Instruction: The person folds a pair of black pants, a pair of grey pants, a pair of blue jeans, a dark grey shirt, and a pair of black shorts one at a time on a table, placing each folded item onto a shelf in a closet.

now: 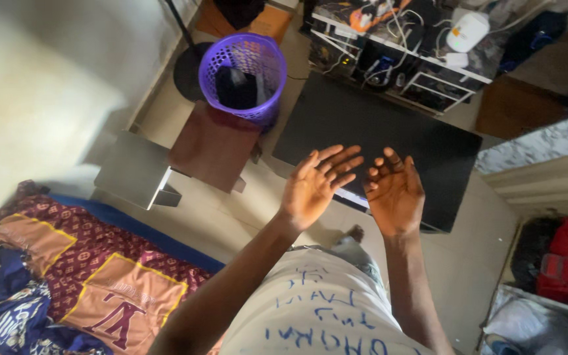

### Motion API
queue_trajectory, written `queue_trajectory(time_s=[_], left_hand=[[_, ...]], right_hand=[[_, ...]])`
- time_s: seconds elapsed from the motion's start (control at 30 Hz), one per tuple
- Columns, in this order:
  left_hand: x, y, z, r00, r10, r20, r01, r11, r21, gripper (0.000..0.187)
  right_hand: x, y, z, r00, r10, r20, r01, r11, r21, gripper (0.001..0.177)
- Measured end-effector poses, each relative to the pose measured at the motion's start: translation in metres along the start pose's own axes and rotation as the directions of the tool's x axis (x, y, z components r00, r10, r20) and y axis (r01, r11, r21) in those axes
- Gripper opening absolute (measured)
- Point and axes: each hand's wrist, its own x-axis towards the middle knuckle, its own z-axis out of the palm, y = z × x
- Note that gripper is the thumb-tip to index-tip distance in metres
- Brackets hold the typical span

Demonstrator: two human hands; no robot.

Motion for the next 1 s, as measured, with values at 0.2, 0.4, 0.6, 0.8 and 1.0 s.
queue_trajectory(time_s=[0.2, 0.4, 0.6, 0.8, 1.0], left_hand=[[-0.009, 0.039, -0.030, 0.992, 0.123, -0.002, -0.123, 0.992, -0.038, 0.045], [0.005, 0.054, -0.054, 0.974, 0.218, -0.065, -0.222, 0.974, -0.050, 0.042], [0.044, 0.063, -0.059, 0.930, 0.346, -0.127, -0.346, 0.938, 0.021, 0.040], [0.082, 0.072, -0.057, 0.863, 0.429, -0.266, -0.402, 0.903, 0.154, 0.039], [0.092, 0.085, -0.077, 0.803, 0.434, -0.408, -0.397, 0.901, 0.177, 0.034]], right_hand=[[0.037, 0.025, 0.016, 0.997, 0.074, 0.024, -0.075, 0.997, 0.003, 0.040], [0.090, 0.020, 0.017, 0.982, 0.185, 0.029, -0.181, 0.978, -0.104, 0.037], [0.165, 0.013, 0.023, 0.953, 0.299, 0.050, -0.286, 0.942, -0.178, 0.033], [0.238, 0.012, 0.025, 0.920, 0.379, 0.096, -0.350, 0.908, -0.229, 0.028], [0.296, 0.035, 0.018, 0.897, 0.440, 0.045, -0.424, 0.884, -0.197, 0.028]])
